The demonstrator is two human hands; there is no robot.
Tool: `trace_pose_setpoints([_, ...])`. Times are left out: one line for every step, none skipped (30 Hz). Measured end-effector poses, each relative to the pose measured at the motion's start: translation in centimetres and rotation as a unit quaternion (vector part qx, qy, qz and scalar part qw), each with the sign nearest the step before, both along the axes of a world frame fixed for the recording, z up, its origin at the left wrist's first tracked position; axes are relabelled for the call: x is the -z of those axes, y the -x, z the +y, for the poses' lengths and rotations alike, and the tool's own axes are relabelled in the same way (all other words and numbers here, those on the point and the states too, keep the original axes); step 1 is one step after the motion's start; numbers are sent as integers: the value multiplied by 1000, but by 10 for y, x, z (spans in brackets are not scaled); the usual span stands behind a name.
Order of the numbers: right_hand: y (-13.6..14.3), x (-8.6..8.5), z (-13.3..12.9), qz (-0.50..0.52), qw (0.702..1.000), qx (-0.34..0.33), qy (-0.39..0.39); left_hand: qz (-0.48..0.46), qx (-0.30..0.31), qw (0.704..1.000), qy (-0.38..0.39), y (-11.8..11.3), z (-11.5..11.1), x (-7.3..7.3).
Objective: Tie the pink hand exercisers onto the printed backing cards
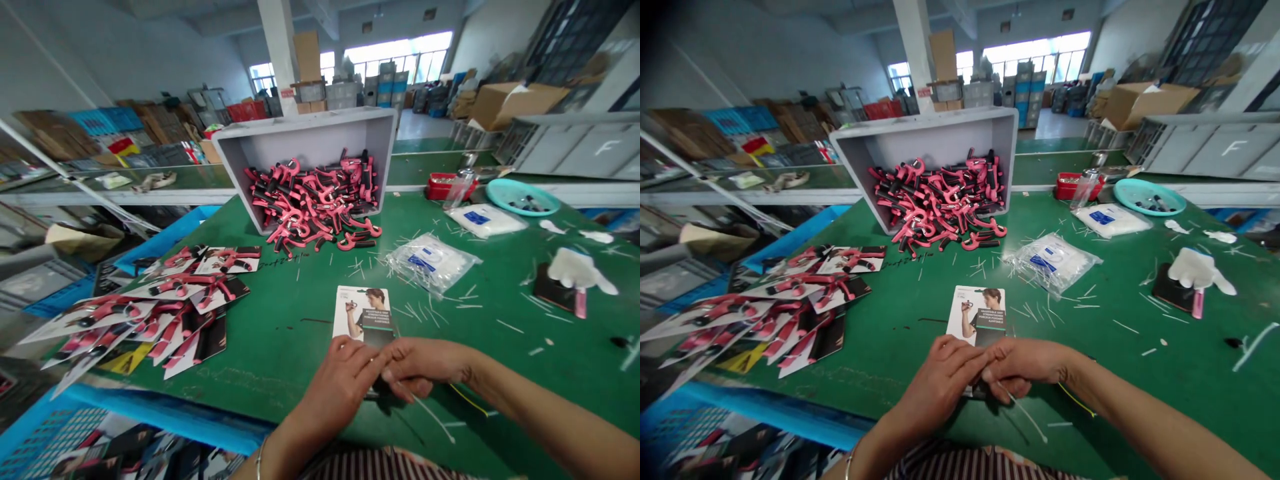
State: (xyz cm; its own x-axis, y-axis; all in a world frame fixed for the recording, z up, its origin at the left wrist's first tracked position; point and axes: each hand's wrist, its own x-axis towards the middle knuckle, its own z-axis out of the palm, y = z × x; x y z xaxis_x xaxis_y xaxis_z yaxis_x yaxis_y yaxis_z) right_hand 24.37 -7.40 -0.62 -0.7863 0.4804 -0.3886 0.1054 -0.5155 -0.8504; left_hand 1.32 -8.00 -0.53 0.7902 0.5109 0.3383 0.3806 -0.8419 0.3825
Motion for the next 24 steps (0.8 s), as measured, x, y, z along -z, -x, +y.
trace_pose_setpoints([5, 2, -3, 14, 999, -6, 34, 6, -4, 1000, -11, 0, -3, 0])
trace_pose_setpoints([9, 4, -5, 28, 997, -12, 71, 10, -12, 1000, -19, 1, -5, 2])
trace_pose_setpoints([11, 5, -7, 42, 994, -15, 102, 14, -22, 999, -23, 2, -8, 4])
trace_pose_setpoints([13, 6, -8, 58, 991, -5, 120, 17, -33, 999, -23, 3, -10, 6])
trace_pose_setpoints([14, 6, -10, 73, 989, 5, 132, 18, -44, 999, -20, 4, -11, 8])
trace_pose_setpoints([15, 6, -11, 85, 986, 15, 140, 19, -54, 998, -14, 5, -13, 9])
trace_pose_setpoints([16, 7, -13, 92, 985, 22, 147, 19, -60, 998, -5, 6, -14, 9])
trace_pose_setpoints([17, 7, -14, 94, 984, 25, 150, 20, -63, 998, 8, 7, -15, 9])
trace_pose_setpoints([19, 8, -16, 90, 984, 28, 149, 21, -62, 998, 25, 8, -15, 8])
trace_pose_setpoints([20, 10, -18, 84, 985, 33, 144, 20, -66, 996, 49, 10, -15, 9])
trace_pose_setpoints([22, 12, -19, 77, 987, 43, 134, 13, -78, 994, 80, 13, -14, 9])
trace_pose_setpoints([25, 15, -21, 72, 989, 63, 116, -1, -104, 988, 117, 16, -12, 10])
trace_pose_setpoints([27, 18, -22, 67, 989, 97, 92, -23, -139, 977, 157, 19, -11, 12])
trace_pose_setpoints([30, 22, -23, 63, 987, 137, 65, -49, -178, 963, 196, 22, -9, 14])
trace_pose_setpoints([32, 25, -23, 58, 982, 177, 35, -74, -213, 947, 229, 25, -7, 17])
trace_pose_setpoints([36, 29, -24, 53, 976, 210, 3, -93, -236, 933, 255, 27, -7, 19])
trace_pose_setpoints([39, 32, -24, 46, 970, 235, -28, -103, -245, 924, 274, 27, -7, 21])
trace_pose_setpoints([42, 34, -23, 37, 965, 252, -56, -106, -243, 921, 286, 27, -8, 23])
trace_pose_setpoints([46, 36, -23, 22, 960, 265, -82, -105, -233, 921, 293, 26, -9, 24])
trace_pose_setpoints([49, 37, -23, 6, 955, 276, -105, -105, -220, 923, 300, 24, -10, 26])
trace_pose_setpoints([51, 36, -22, -12, 948, 292, -126, -108, -207, 923, 305, 22, -11, 27])
trace_pose_setpoints([53, 35, -22, -28, 939, 310, -143, -117, -203, 922, 307, 20, -9, 29])
trace_pose_setpoints([53, 33, -21, -43, 929, 332, -157, -133, -211, 919, 306, 18, -6, 31])
trace_pose_setpoints([52, 30, -19, -55, 919, 354, -167, -154, -234, 912, 300, 17, -2, 35])
